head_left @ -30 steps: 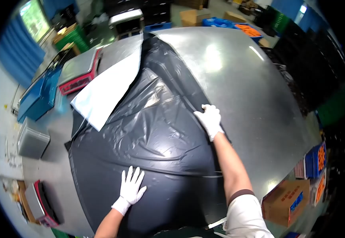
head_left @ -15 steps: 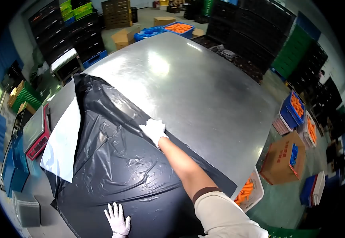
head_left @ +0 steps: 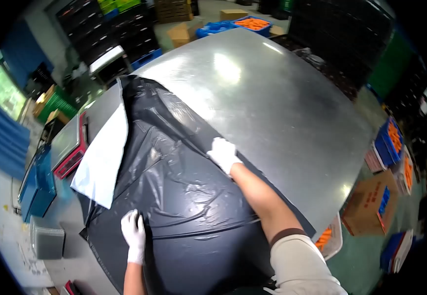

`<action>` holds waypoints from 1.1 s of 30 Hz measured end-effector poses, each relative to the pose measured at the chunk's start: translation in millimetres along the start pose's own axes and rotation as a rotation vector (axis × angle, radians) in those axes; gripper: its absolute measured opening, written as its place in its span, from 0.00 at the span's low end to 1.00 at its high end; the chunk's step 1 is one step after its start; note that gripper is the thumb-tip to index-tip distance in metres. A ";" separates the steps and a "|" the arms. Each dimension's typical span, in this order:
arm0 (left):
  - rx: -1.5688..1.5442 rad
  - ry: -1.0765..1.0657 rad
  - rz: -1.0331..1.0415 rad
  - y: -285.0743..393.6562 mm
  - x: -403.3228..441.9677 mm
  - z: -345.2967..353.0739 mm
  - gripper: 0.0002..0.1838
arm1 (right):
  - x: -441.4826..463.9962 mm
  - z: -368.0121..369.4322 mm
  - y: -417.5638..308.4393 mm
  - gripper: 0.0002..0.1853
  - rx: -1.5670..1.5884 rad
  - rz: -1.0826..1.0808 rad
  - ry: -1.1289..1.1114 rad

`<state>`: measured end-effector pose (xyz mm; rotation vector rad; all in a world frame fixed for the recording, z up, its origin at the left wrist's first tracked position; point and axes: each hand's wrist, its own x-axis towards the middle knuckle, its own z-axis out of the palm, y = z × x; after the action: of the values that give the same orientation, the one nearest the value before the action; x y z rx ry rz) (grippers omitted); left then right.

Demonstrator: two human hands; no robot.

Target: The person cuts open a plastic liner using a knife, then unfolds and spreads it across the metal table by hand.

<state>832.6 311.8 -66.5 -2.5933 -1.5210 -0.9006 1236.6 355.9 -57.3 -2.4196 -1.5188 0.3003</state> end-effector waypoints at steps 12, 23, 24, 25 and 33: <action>0.195 -0.032 -0.382 -92.9 103.9 81.9 0.28 | 31.7 0.0 27.0 0.24 0.072 0.093 0.105; 0.159 -0.116 -0.246 -84.5 137.3 88.4 0.04 | 40.4 -5.8 0.9 0.22 -0.101 0.087 -0.069; 0.187 -0.122 -0.235 -83.3 138.4 88.9 0.03 | 43.3 -2.9 2.9 0.21 -0.135 0.078 -0.076; 0.188 -0.121 -0.243 -82.3 137.5 88.0 0.03 | 43.5 -1.0 6.3 0.21 -0.139 0.071 -0.079; 0.017 0.075 -0.156 -75.6 137.4 62.7 0.05 | 34.0 -0.6 4.5 0.23 -0.136 0.003 0.050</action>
<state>851.9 479.4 -74.4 -2.4272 -1.7222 -0.9796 1255.1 384.6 -59.3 -2.5119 -1.5612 0.1400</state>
